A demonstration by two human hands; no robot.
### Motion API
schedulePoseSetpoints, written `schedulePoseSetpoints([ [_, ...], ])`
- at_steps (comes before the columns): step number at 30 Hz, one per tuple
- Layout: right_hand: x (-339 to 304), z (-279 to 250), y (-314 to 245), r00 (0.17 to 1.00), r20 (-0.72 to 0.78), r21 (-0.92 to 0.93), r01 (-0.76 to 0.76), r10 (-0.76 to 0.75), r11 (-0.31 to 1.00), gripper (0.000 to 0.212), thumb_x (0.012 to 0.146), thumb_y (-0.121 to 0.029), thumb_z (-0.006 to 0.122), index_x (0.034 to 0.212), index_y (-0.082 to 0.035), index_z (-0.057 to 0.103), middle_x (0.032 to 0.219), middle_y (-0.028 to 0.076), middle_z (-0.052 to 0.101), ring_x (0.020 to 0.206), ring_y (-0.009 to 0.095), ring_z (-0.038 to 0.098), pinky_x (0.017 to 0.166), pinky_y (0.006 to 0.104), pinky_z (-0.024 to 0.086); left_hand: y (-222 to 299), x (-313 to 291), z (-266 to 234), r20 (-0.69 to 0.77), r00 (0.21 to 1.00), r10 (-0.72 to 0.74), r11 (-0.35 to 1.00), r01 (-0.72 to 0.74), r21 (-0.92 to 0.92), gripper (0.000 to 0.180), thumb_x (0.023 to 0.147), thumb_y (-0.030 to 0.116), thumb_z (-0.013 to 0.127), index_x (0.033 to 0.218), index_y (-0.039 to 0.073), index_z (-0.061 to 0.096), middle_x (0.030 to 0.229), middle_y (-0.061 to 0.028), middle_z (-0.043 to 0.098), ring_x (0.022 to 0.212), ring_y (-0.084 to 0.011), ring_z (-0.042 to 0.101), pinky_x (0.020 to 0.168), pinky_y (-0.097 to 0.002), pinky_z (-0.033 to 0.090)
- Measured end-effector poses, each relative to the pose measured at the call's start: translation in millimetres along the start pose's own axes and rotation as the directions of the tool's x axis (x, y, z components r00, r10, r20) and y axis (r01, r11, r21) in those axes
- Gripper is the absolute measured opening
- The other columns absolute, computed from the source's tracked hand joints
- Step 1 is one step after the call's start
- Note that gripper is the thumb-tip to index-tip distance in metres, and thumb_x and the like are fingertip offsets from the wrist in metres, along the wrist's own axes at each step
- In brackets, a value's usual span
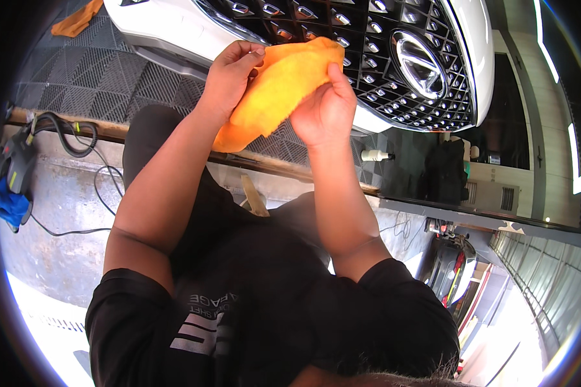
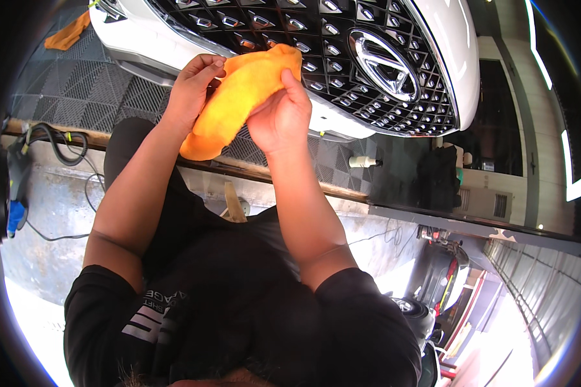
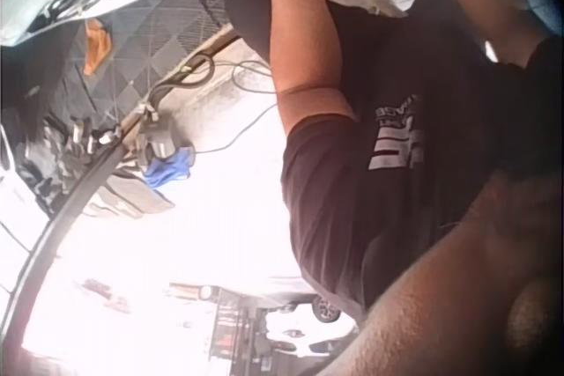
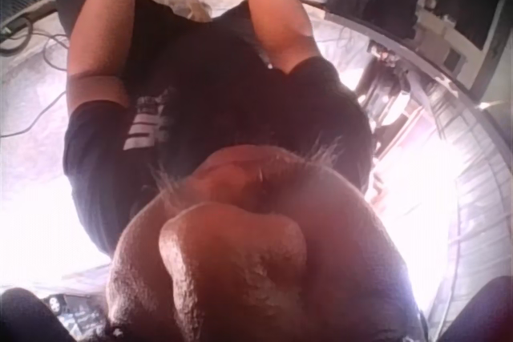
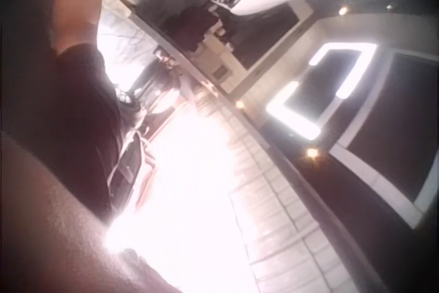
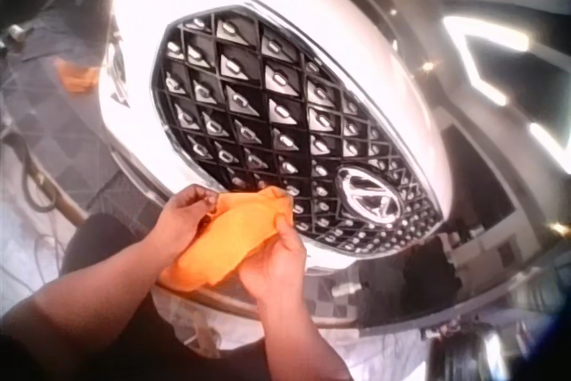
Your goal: The person sits on the floor and wipes the front grille of a white car using an orange microfiber cloth. They repeatedly rub the grille surface and the surrounding bumper area.
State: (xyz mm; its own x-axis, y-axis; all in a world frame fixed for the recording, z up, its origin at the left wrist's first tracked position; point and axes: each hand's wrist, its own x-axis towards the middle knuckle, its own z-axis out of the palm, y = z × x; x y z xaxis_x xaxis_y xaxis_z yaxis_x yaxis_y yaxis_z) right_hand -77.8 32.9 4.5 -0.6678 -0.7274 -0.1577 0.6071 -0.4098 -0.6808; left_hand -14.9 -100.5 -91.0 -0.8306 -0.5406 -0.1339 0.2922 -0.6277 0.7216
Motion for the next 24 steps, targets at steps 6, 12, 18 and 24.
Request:
schedulePoseSetpoints([
  [6, 66, 8, -8, 0.997, -0.017, -0.235, -0.079, 0.077, 0.969, 0.041, 0.089, -0.018, 0.066, 0.127, -0.002, 0.059, 0.121, 0.017, 0.068, 0.116, 0.034, 0.066, 0.102, 0.0499, 0.053, 18, -3, 3, -0.012, 1.000, 0.010, 0.978, -0.013, -0.206, 0.022, 0.103, 0.017, 0.062, 0.121, 0.003, 0.061, 0.104, -0.0088, 0.068, 0.091, -0.0138, 0.069, 0.074, -0.0258, 0.058],
  [12, 36, 19, 9, 0.998, 0.007, -0.220, -0.063, 0.066, 0.974, 0.041, 0.082, -0.006, 0.067, 0.121, 0.004, 0.060, 0.113, 0.017, 0.069, 0.104, 0.033, 0.070, 0.096, 0.0463, 0.057, 8, 6, 2, -0.004, 1.000, 0.019, 0.988, -0.019, -0.151, 0.023, 0.105, 0.016, 0.058, 0.123, 0.002, 0.061, 0.114, -0.0087, 0.067, 0.103, -0.0142, 0.067, 0.088, -0.0277, 0.057],
  [18, 48, 16, 26, 0.977, -0.101, -0.193, -0.202, 0.186, 0.960, 0.041, 0.080, -0.003, 0.067, 0.120, 0.001, 0.061, 0.109, 0.013, 0.069, 0.100, 0.028, 0.070, 0.094, 0.0415, 0.058, 12, 2, 6, -0.078, 0.997, -0.013, 0.958, -0.010, -0.286, 0.024, 0.105, 0.023, 0.060, 0.119, 0.003, 0.061, 0.106, -0.0072, 0.068, 0.094, -0.0126, 0.068, 0.080, -0.0262, 0.056],
  [24, 65, 4, 19, 0.979, -0.071, -0.163, -0.201, 0.192, 0.966, 0.042, 0.079, -0.001, 0.066, 0.120, 0.003, 0.061, 0.110, 0.014, 0.068, 0.103, 0.030, 0.069, 0.096, 0.0435, 0.057, 19, 0, 10, -0.059, 0.997, -0.041, 0.959, 0.023, -0.284, 0.028, 0.105, 0.028, 0.062, 0.118, 0.003, 0.061, 0.102, -0.0054, 0.067, 0.091, -0.0114, 0.066, 0.080, -0.0256, 0.055],
])
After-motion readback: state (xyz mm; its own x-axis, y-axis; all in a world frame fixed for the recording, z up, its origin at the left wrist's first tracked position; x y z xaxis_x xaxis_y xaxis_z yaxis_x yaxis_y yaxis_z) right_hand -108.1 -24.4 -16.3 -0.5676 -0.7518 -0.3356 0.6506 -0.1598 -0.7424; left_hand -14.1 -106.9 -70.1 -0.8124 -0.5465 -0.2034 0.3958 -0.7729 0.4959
